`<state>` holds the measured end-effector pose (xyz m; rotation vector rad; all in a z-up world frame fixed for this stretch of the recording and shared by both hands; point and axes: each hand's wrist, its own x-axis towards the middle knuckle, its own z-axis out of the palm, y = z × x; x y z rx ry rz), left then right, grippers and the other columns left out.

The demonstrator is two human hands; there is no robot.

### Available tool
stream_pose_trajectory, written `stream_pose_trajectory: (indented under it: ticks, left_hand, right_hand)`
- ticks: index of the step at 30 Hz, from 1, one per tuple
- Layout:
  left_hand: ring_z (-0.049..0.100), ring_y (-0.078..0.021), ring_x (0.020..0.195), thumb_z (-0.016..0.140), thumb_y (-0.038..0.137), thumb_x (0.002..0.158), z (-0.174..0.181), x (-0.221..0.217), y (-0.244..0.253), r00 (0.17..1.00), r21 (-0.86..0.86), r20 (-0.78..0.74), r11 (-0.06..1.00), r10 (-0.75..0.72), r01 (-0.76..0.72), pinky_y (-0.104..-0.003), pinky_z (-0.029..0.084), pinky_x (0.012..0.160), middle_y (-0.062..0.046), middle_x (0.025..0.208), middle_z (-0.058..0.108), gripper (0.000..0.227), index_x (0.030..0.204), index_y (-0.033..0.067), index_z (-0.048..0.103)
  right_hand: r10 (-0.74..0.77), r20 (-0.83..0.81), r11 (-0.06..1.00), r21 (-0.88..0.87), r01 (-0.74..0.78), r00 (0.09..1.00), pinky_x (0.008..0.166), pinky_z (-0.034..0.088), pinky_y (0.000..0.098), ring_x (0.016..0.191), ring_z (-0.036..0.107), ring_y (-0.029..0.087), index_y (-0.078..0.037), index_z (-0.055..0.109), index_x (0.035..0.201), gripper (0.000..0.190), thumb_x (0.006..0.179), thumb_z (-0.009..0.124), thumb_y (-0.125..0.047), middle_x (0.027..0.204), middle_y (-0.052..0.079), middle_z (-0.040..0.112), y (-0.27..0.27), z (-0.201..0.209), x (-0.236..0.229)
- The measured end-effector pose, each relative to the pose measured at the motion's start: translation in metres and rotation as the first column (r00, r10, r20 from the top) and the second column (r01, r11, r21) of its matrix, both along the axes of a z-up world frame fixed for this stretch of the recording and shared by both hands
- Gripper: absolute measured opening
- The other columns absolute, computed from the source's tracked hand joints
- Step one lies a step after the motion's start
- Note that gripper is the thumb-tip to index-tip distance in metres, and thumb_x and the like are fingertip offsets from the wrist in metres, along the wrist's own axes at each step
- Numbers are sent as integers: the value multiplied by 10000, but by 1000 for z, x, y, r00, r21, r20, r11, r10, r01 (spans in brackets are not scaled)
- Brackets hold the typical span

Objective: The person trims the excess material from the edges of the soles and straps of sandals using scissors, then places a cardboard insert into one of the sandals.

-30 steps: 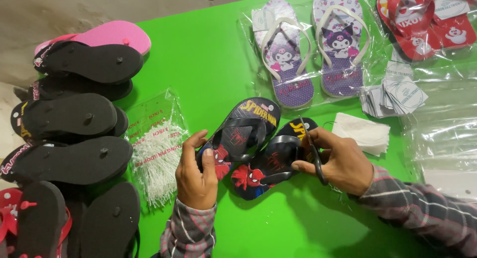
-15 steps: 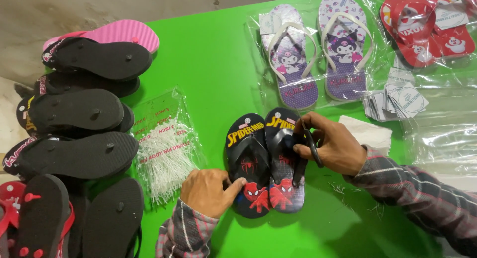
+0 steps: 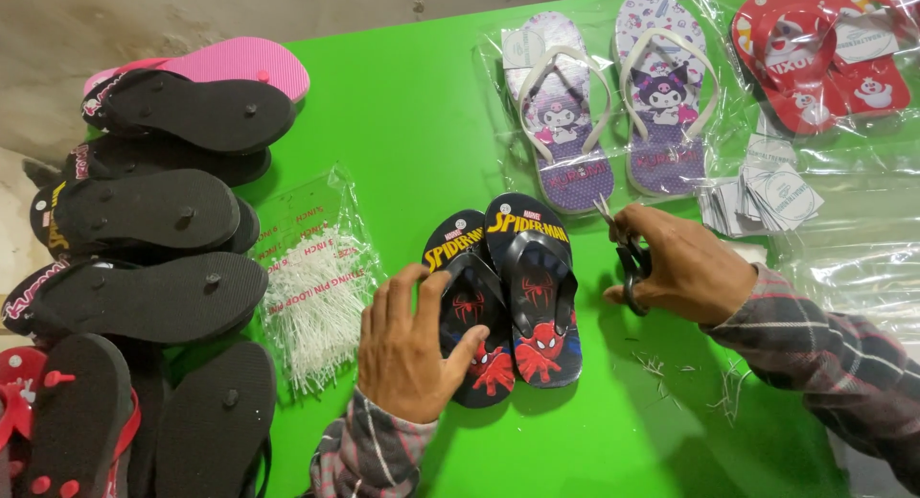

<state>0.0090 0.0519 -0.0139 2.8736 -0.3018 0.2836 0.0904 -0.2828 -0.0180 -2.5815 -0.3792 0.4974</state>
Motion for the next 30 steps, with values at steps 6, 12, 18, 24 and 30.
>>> stream_pose_trajectory:
  ticks: [6,12,18,24,30]
  left_hand:
    - [532,-356,1271,653,414,953,-25,8,-12,974,-70,53,972,-221,224,-510,475,1015,-180,1472,475,624,1522,229,474]
    - [617,-287,990,551,-239,814,-53,22,-7,943,-88,308,984,-124,158,-409,613,919,-141,1151,557,674,1379,121,634]
    - [613,-262,918,569,-215,859,-45,24,-11,918,-143,396,986,-23,87,-387,624,880,-126,1086,522,523,1283,64,694]
    - [628,-329,1084,615,-114,815,-34,22,-12,955,-281,289,948,-64,148,-420,596,984,-164,1197,538,505,1293,46,660]
    - [538,-339,1217,612,254,882,-20,17,-15,961,-148,273,985,-49,93,-479,485,1017,-123,1403,568,452,1320,156,665]
  right_hand:
    - [-44,-266,986,-168,-1,963,728,634,384,851,734,232,-230,426,1326,814,696,940,-199,1179,55,684,20,24,5]
    - [30,-151,849,-518,-105,988,483,616,274,722,688,148,-304,487,1254,486,873,763,-424,1083,-64,701,33,27,-8]
    - [32,-143,827,-552,-106,989,461,567,261,809,732,134,-393,507,1302,643,778,759,-668,1273,-142,651,24,33,-17]
    - [147,97,954,-279,-115,984,431,600,269,766,780,137,-287,629,1173,474,782,769,-516,1145,-31,719,-30,16,-39]
    - [-125,85,986,-100,133,989,719,691,321,888,799,125,-265,716,1173,536,697,749,-509,1222,-53,770,-134,4,-91]
